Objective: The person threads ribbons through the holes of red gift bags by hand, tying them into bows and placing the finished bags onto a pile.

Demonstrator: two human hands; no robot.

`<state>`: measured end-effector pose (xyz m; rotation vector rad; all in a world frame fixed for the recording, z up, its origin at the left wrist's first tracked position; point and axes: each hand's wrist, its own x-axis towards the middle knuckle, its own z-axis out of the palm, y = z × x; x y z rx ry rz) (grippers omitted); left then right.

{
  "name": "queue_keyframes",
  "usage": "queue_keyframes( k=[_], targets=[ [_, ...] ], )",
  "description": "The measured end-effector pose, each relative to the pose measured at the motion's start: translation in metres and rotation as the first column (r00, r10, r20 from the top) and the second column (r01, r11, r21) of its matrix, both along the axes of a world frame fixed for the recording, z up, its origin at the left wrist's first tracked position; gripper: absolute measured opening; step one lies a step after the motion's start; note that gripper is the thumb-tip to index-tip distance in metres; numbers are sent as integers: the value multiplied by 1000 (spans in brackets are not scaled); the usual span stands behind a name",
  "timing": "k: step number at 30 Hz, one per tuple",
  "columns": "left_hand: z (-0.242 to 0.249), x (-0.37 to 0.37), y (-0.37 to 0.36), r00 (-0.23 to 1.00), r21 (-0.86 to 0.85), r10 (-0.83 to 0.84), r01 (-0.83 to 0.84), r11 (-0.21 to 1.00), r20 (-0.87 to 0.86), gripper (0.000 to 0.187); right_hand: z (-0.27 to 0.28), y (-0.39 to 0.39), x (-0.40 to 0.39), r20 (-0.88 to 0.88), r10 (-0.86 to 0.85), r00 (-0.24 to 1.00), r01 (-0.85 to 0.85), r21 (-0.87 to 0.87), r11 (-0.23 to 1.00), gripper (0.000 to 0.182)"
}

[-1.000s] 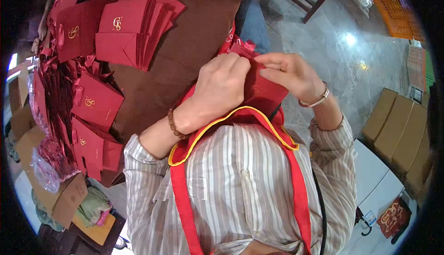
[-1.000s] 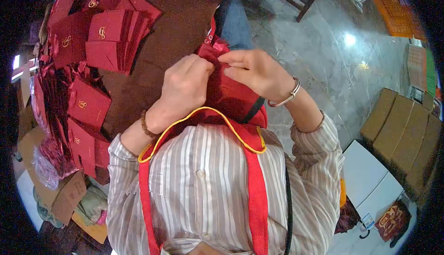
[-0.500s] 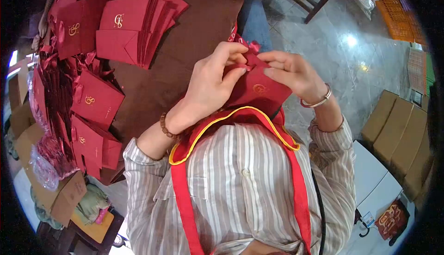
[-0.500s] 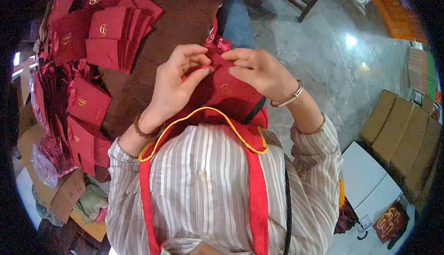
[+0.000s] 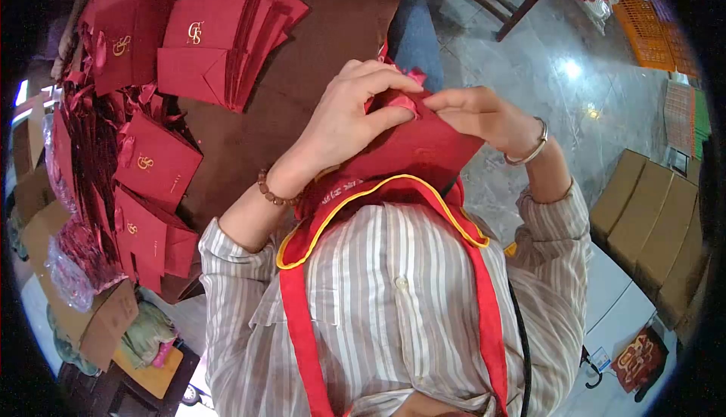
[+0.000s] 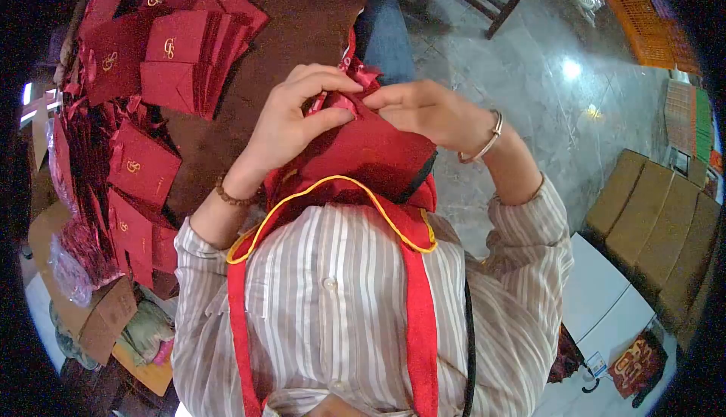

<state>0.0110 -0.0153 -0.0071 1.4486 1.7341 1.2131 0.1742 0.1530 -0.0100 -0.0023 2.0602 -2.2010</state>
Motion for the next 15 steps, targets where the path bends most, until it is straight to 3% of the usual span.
queue_keyframes(
  k=[1,2,4,5,7,10,14,15],
  targets=[
    [0,-1,1,1000,1,1,-1,1000,-1,28,7,-3,-4,287,-14,958,78,-214,974,23],
    [0,-1,1,1000,-18,-18,18,1000,-3,27,13,-1,-9,287,-14,958,78,-213,974,23],
    [1,-4,2,999,-37,-35,35,999,-5,25,21,3,-20,275,78,958,-146,237,960,20],
    [2,-8,3,999,-26,-53,53,998,6,22,20,-1,-21,276,78,958,-146,237,961,20],
    [0,-13,5,997,-12,-69,69,998,16,19,15,-8,-24,122,-111,986,67,314,947,15],
    [-7,-15,6,997,-85,-12,19,996,76,13,3,-10,-23,157,-211,965,172,229,958,14],
    [2,-23,8,999,-178,-44,49,983,27,16,-4,-2,-15,211,-246,946,154,375,914,15],
    [0,-24,7,996,-157,-51,62,986,69,17,-3,3,-11,219,-381,898,339,205,918,15]
  ],
)
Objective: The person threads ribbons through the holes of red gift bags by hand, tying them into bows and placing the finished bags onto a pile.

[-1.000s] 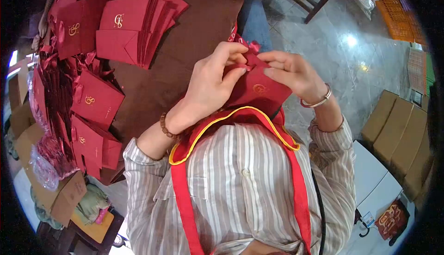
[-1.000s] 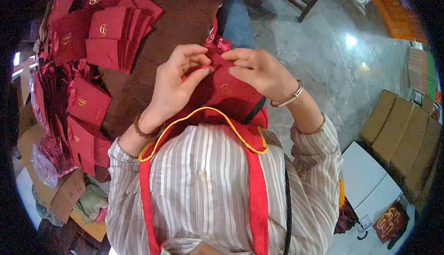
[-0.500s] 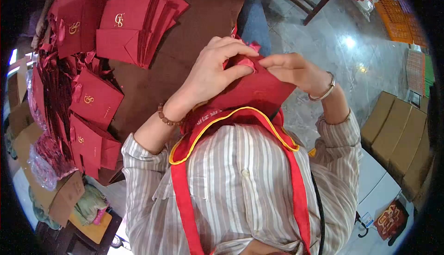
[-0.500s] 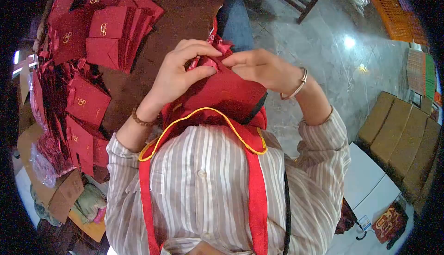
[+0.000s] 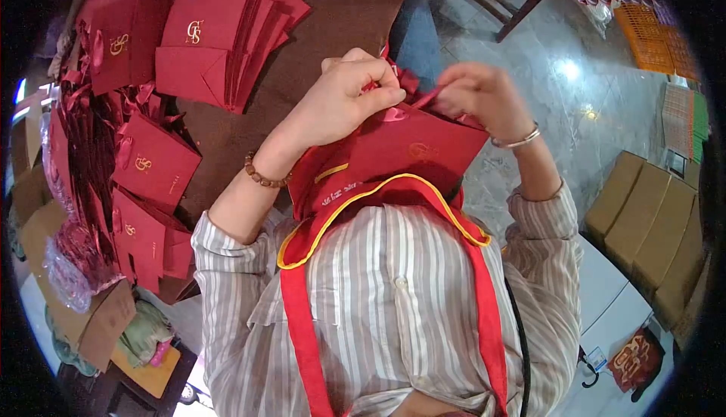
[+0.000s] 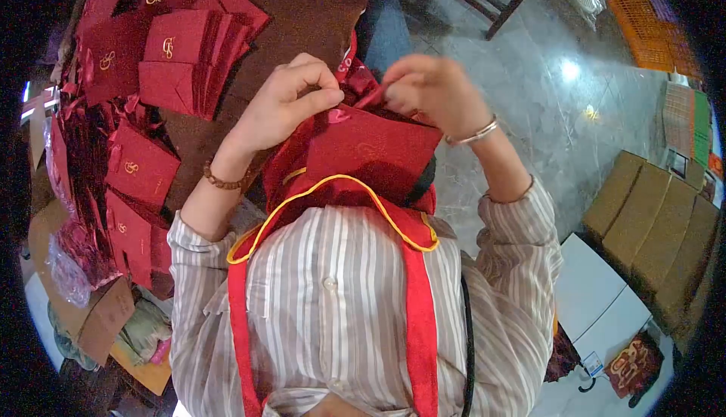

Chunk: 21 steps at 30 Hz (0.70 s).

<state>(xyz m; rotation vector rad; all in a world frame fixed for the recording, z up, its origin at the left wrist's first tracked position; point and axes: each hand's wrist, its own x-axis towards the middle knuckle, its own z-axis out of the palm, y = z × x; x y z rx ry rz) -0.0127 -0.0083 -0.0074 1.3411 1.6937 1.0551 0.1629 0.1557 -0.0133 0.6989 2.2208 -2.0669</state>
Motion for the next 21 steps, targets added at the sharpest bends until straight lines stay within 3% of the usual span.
queue_keyframes(
  k=[1,2,5,7,11,13,17,20,21],
  targets=[
    [-2,-1,-1,999,18,-6,5,1000,42,17,0,4,3,-34,-187,982,179,-175,968,16],
    [-5,0,-1,999,17,-2,1,1000,42,17,-1,8,6,-33,-184,982,175,-176,969,16],
    [-8,1,-2,998,23,10,-12,1000,60,16,-2,13,10,14,-235,972,234,-136,963,17],
    [-7,2,-2,999,-25,29,-30,999,-17,16,-2,13,12,107,-271,957,262,89,961,18],
    [-11,1,-6,999,19,13,-14,1000,35,16,-15,19,25,69,-399,914,390,119,913,19],
    [-10,2,-6,1000,1,23,-23,1000,1,16,-23,19,30,61,-481,875,482,-3,876,14],
    [-14,1,-5,1000,23,-9,8,1000,6,16,-12,2,28,15,-514,858,513,31,858,21],
    [-16,2,-6,998,-9,48,-48,999,50,16,-6,-14,32,-79,-385,920,385,-18,923,17],
    [-18,2,-7,997,-5,64,-64,998,40,16,-5,-18,32,-164,-261,951,293,222,930,15]
  ],
)
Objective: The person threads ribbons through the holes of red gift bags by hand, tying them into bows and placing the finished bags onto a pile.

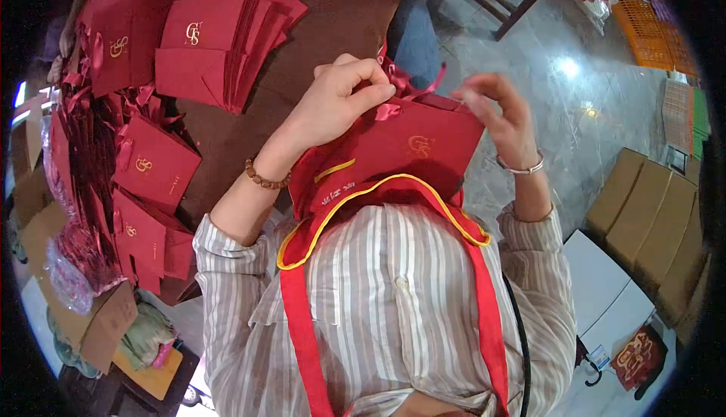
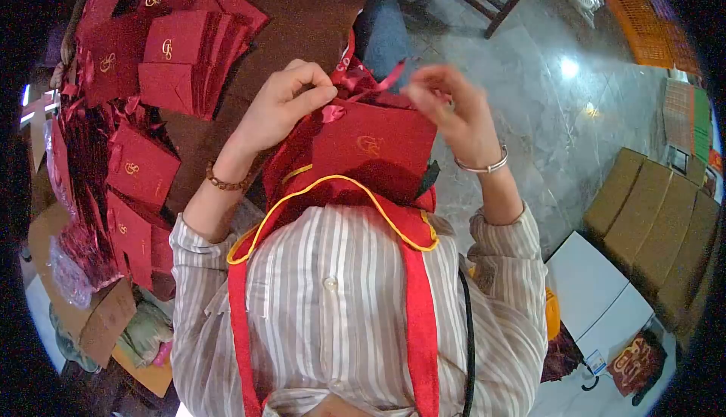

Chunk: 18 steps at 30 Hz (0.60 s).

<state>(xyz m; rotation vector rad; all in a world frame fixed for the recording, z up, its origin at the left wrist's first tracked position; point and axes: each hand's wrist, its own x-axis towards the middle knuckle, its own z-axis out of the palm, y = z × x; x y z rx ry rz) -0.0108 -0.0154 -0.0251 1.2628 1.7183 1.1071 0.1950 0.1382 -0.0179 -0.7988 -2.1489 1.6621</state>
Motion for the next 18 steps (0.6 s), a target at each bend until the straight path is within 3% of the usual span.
queue_keyframes(
  k=[1,2,5,6,7,8,10,14,16,18],
  targets=[
    [-1,0,-1,1000,3,17,-17,1000,-11,16,2,-1,0,12,98,995,-98,254,962,13],
    [0,-1,-2,1000,4,16,-16,1000,-14,16,6,3,1,63,211,975,-220,329,918,11],
    [4,-2,-3,998,-69,21,-17,997,65,16,3,4,6,53,349,936,-334,453,827,12],
    [7,-1,-4,999,-32,7,-8,999,-53,17,5,1,6,52,350,935,-334,455,826,12],
    [9,1,-6,985,0,-6,6,1000,-170,17,8,-5,6,32,323,946,-319,279,906,12],
    [9,4,-6,985,-2,-8,8,1000,-170,17,10,-8,7,20,292,956,-292,93,952,13],
    [11,7,-6,968,34,25,-17,999,-249,19,5,-10,8,36,271,962,-272,35,962,13],
    [6,8,-9,981,-4,-34,34,999,-191,24,5,-12,11,24,236,971,-235,-58,970,14],
    [2,18,-15,980,147,155,-173,974,126,43,3,-11,13,11,224,975,-223,-52,973,14],
    [-5,20,-23,991,103,133,-136,985,32,51,2,-10,17,2,209,978,-209,-44,977,14]
  ],
)
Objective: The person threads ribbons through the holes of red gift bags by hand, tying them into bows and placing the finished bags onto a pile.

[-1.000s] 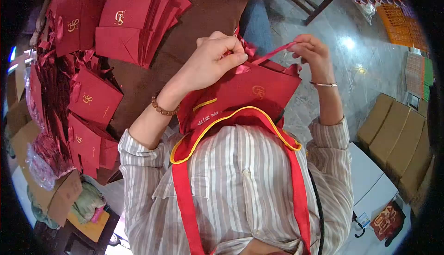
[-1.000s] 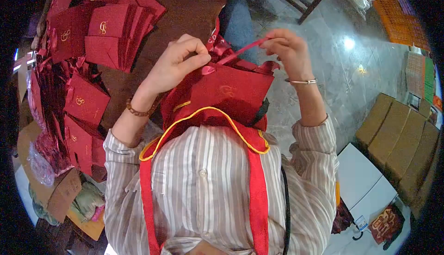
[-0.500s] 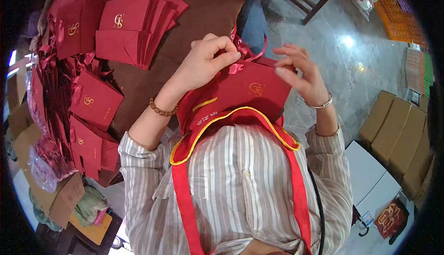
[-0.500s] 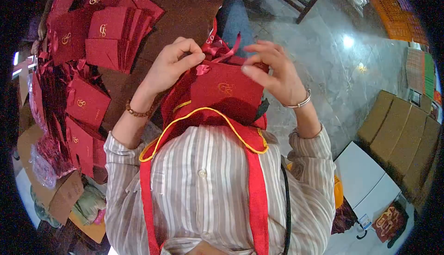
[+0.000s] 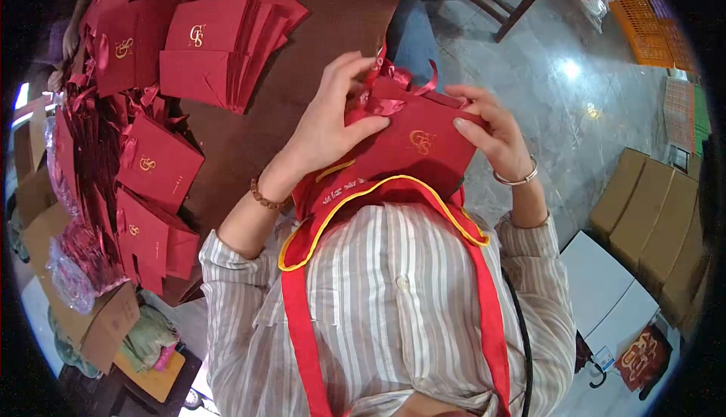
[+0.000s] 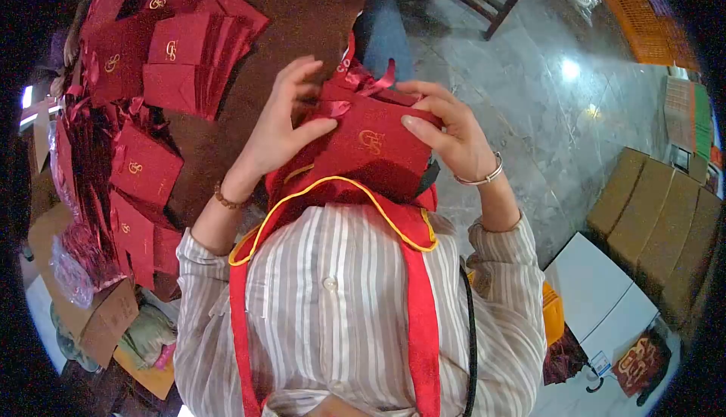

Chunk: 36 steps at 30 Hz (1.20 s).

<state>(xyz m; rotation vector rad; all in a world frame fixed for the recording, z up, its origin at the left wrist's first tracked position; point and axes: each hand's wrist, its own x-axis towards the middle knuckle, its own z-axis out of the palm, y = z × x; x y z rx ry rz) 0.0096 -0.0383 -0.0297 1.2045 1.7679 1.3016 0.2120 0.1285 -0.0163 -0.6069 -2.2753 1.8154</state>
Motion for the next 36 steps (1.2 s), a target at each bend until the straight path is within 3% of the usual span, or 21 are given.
queue_keyframes(
  k=[1,3,5,6,7,9,10,14,16,17,19,21,23,25,26,27,29,32,33,35,36],
  targets=[
    [-2,0,-5,996,-62,-22,17,998,-84,59,-1,1,1,-4,12,1000,-13,-39,999,14],
    [0,-2,-11,997,-72,-47,43,996,-54,59,-3,4,5,-8,26,1000,-26,-79,997,14],
    [10,-11,-16,984,-452,-168,178,874,62,56,-4,5,10,39,47,998,-44,-84,996,14],
    [4,-14,-19,956,-446,-274,201,872,-105,52,-2,5,11,40,42,998,-39,-84,996,14],
    [0,-13,-17,955,-445,-276,203,872,-105,52,1,6,10,58,62,996,-58,-73,996,14],
    [-4,-10,-10,985,-189,-153,136,973,-80,49,2,6,9,73,83,994,-78,-60,995,14],
    [-3,-12,-4,989,-224,-142,148,963,45,49,0,5,9,31,88,996,-86,-49,995,13],
    [-33,-12,5,977,-96,-214,214,972,14,36,4,4,8,-24,73,997,-75,-82,994,12],
    [-32,-14,0,898,-121,-125,81,989,-422,23,0,7,12,-10,63,998,-64,-100,993,12],
    [-24,-14,-1,897,-121,-130,87,989,-422,23,-2,9,13,4,57,998,-56,-122,991,13],
    [5,-13,-5,663,44,73,-59,997,-745,18,-1,7,11,57,16,998,-8,-137,991,14],
    [26,-22,-14,823,-204,-78,-47,978,-563,15,-4,4,9,110,-18,994,35,-150,988,15],
    [63,-12,-15,999,-452,1,-15,892,-33,16,-12,1,6,119,-72,990,90,-149,985,17],
    [53,-5,-21,941,-60,-235,257,965,244,22,-10,-3,-1,94,-67,993,78,-109,991,18],
    [62,2,-17,854,-70,-310,370,926,419,32,-8,-5,-4,72,-66,995,70,-64,995,18],
    [51,4,-14,777,43,-473,502,864,415,33,-5,-7,-7,73,-65,995,69,-63,996,18],
    [42,26,-3,717,173,-519,501,848,467,36,0,-10,-15,67,-27,997,28,-16,999,18],
    [30,56,9,848,129,-495,479,868,190,41,-2,-12,-16,64,-34,997,37,-43,998,16],
    [27,61,13,851,127,-488,472,872,192,41,-2,-12,-16,58,-39,998,43,-67,997,15],
    [15,69,19,886,176,-463,457,872,-7,36,-6,-16,-15,13,-68,998,69,-60,996,15],
    [12,71,22,901,234,-414,434,870,-134,24,-8,-17,-14,-32,-105,994,103,-53,993,14]
  ],
)
